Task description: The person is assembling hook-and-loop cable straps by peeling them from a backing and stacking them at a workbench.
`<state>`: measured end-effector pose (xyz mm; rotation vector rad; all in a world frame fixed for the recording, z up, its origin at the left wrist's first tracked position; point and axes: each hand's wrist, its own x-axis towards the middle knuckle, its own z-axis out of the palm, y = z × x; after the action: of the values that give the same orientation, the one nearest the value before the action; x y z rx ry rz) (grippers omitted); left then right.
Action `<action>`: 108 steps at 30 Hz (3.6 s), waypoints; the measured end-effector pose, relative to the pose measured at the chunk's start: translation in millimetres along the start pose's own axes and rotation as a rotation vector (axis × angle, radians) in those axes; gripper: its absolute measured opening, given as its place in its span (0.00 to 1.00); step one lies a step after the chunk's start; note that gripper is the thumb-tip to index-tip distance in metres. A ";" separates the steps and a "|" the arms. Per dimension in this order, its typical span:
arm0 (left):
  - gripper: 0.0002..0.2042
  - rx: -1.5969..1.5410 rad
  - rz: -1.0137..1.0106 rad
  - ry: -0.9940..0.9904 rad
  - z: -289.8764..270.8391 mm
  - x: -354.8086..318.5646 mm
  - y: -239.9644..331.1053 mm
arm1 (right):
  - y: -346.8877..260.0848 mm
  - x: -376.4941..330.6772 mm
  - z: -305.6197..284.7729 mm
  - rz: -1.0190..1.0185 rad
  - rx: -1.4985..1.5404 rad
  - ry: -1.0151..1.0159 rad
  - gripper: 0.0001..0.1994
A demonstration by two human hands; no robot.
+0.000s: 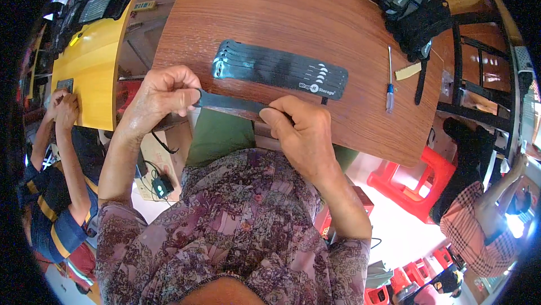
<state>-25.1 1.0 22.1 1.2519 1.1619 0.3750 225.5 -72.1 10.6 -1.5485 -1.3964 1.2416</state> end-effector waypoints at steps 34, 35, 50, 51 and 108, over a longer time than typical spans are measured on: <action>0.05 0.057 -0.150 0.282 27.2 30.5 8.2 | 3.5 25.2 -11.8 0.116 -0.033 0.080 0.05; 0.05 0.050 -0.140 0.285 27.2 31.0 6.7 | 3.7 25.7 -11.9 0.107 -0.044 0.090 0.06; 0.05 0.125 -0.121 0.318 35.2 34.3 10.6 | 5.0 26.4 -14.0 0.097 -0.081 0.103 0.06; 0.05 0.140 -0.127 0.327 35.1 34.4 10.0 | 5.0 26.8 -13.6 0.093 -0.081 0.105 0.06; 0.06 0.544 0.245 0.591 46.2 22.4 -18.2 | 6.7 22.5 -8.3 0.111 0.096 0.032 0.08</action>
<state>16.7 -12.8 -10.1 1.8390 1.6867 0.6703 234.5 -50.4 2.4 -1.5904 -1.2265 1.3250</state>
